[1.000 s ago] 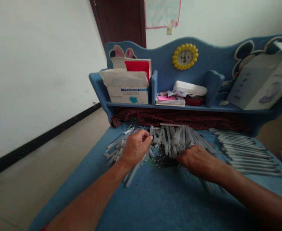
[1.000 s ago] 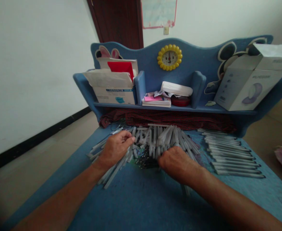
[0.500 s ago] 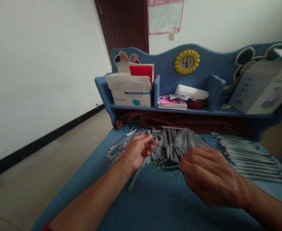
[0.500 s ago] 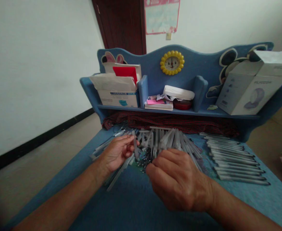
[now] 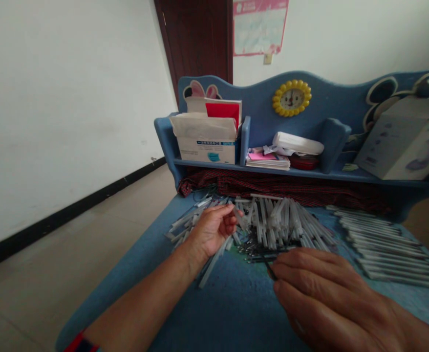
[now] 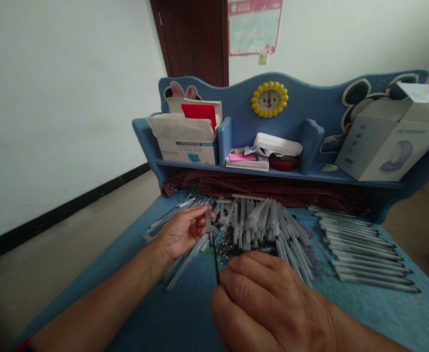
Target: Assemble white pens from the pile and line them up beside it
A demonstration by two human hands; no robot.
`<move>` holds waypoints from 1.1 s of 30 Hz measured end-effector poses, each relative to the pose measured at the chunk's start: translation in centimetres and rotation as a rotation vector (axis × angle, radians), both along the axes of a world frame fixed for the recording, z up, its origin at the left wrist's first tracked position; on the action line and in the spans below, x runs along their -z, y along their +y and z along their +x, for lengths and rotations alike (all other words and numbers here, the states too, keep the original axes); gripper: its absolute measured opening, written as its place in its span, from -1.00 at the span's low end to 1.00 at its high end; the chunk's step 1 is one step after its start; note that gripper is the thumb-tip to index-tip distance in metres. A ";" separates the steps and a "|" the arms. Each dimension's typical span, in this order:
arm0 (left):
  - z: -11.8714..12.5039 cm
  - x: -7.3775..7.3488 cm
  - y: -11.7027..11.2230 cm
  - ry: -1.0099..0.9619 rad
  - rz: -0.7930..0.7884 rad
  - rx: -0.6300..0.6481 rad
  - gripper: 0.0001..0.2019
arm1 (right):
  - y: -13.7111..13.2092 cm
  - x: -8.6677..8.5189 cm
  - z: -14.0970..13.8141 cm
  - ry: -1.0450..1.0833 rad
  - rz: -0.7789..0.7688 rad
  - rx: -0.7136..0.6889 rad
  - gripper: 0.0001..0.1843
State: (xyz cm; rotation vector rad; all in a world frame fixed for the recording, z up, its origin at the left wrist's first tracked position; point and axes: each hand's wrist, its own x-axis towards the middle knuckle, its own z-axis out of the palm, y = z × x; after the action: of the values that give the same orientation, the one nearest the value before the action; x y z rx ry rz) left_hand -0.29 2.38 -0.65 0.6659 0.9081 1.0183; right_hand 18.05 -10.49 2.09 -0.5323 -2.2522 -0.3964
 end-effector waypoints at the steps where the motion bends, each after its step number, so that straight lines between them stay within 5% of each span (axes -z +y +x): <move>1: 0.0 0.0 0.0 0.001 0.000 -0.003 -0.85 | 0.0 0.0 0.0 -0.005 -0.007 0.002 -0.74; 11: 0.1 0.2 0.1 0.007 0.000 -0.049 -0.83 | -0.2 -0.5 -0.1 -0.036 -0.025 0.008 -0.78; 20: 0.1 0.5 0.0 -0.047 -0.016 0.029 -0.84 | 2.8 1.6 0.5 0.075 -0.105 -0.037 -0.78; 26: 0.1 0.4 -0.1 -0.156 -0.024 0.040 -0.87 | 6.2 2.6 0.7 0.132 -0.115 0.178 -0.85; 33: -0.5 0.0 0.8 -0.253 -0.034 -0.075 -0.83 | 8.4 1.8 -1.3 -0.013 -0.085 0.509 -0.63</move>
State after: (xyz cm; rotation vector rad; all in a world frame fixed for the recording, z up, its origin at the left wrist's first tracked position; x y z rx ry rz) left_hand -0.76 3.17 -0.69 0.4646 0.7314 1.1235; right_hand 16.70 -2.04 0.33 -1.1568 -2.1334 -0.5574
